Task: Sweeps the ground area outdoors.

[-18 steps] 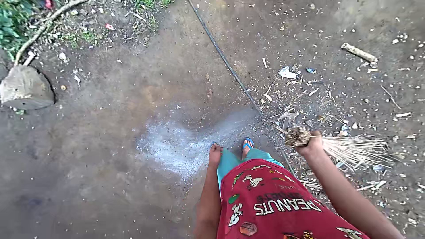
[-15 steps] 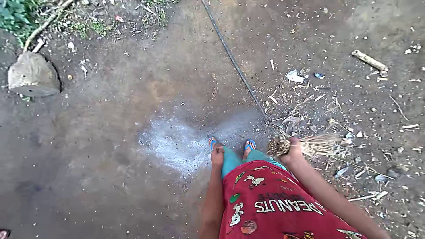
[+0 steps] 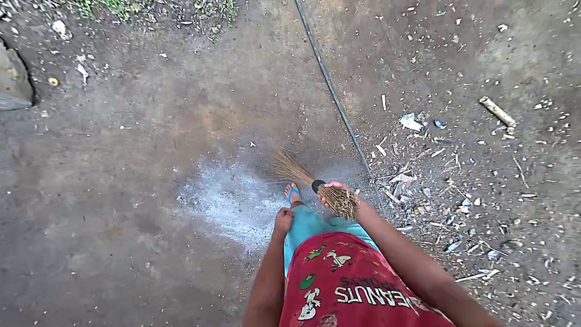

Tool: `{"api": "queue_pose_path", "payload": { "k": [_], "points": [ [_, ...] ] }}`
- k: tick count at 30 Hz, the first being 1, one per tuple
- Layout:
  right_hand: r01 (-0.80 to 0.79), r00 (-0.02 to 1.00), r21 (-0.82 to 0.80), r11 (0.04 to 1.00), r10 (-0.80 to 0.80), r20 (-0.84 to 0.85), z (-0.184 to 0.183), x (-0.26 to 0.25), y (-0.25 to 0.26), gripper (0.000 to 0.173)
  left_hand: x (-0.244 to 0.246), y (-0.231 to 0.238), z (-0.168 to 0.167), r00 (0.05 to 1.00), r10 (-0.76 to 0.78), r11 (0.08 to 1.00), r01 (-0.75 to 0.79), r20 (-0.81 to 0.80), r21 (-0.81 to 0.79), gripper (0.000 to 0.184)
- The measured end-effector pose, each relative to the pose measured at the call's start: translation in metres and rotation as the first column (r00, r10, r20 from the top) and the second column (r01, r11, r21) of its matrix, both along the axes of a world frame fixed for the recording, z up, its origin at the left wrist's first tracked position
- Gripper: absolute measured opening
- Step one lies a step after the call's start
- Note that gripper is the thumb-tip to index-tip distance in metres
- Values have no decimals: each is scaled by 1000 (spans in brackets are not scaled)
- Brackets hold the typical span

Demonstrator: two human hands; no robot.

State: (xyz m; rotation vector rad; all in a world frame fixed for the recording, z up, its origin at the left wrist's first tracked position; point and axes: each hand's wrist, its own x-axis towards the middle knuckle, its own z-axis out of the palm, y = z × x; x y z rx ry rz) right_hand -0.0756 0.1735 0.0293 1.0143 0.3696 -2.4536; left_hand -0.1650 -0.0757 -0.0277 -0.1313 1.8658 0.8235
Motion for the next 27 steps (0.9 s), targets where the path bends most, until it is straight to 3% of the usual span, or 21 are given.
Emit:
{"api": "queue_pose_path", "payload": {
  "k": [2,5,8,10,12,14,17,20,23,25,27],
  "points": [
    [121,975,165,979,-148,165,-12,-16,30,34,-32,-16,-4,994,-56,996,62,95,-58,36],
    [364,903,346,865,-418,96,-15,4,97,40,-73,-39,1,998,-20,997,24,59,-75,36],
    [386,873,465,797,-479,97,8,32,142,47,-90,-68,3,992,122,990,-120,34,-70,33],
    [203,816,694,690,-511,270,23,32,152,37,-94,-88,1,981,186,978,-178,62,-112,34],
    [-196,702,815,545,-503,505,31,32,144,25,-93,-104,3,970,233,966,-223,64,-133,34],
    [-518,598,752,408,-456,659,39,35,130,58,-84,-112,7,960,269,955,-256,77,-146,34],
    [-666,608,681,305,-307,732,51,34,108,48,-65,-119,10,955,272,949,-246,119,-198,35],
    [-596,734,714,366,-112,670,68,9,91,35,-47,-111,9,962,204,950,-149,182,-276,35],
    [-477,842,649,593,96,531,78,-37,69,31,-42,-88,6,984,-43,962,88,174,-259,38],
    [-344,910,431,834,183,371,70,-71,55,27,-46,-65,6,987,-102,973,126,128,-194,39],
    [-225,974,136,965,217,71,35,-100,44,33,-54,-31,14,997,0,989,12,81,-146,37]
  ]
}}
